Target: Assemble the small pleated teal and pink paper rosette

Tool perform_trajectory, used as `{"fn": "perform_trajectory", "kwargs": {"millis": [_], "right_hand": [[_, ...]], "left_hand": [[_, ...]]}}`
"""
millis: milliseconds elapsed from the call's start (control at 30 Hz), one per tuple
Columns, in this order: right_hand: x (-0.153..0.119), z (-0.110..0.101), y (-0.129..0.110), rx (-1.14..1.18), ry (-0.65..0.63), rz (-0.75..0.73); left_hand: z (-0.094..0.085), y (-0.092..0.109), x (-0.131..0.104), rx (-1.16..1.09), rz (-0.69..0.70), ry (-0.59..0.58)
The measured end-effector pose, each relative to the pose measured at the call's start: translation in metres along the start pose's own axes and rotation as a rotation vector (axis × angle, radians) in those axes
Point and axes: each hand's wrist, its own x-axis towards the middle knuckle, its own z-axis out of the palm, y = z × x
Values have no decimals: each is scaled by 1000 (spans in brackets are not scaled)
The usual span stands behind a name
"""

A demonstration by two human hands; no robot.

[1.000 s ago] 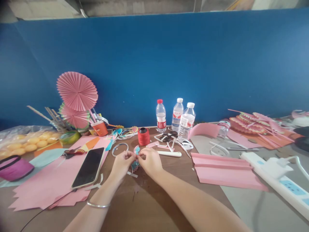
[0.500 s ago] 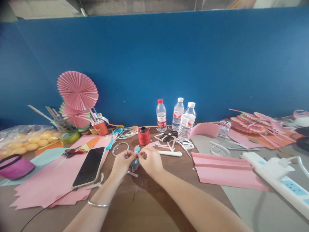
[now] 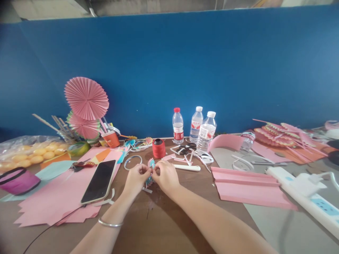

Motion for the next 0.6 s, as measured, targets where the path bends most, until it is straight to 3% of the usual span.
{"fn": "perform_trajectory", "kwargs": {"millis": [200, 600], "right_hand": [[2, 2, 0, 234, -66, 124], [2, 6, 3, 576, -75, 277]], "left_hand": [[-1, 3, -1, 63, 56, 13], [-1, -2, -1, -54, 3, -18]]}}
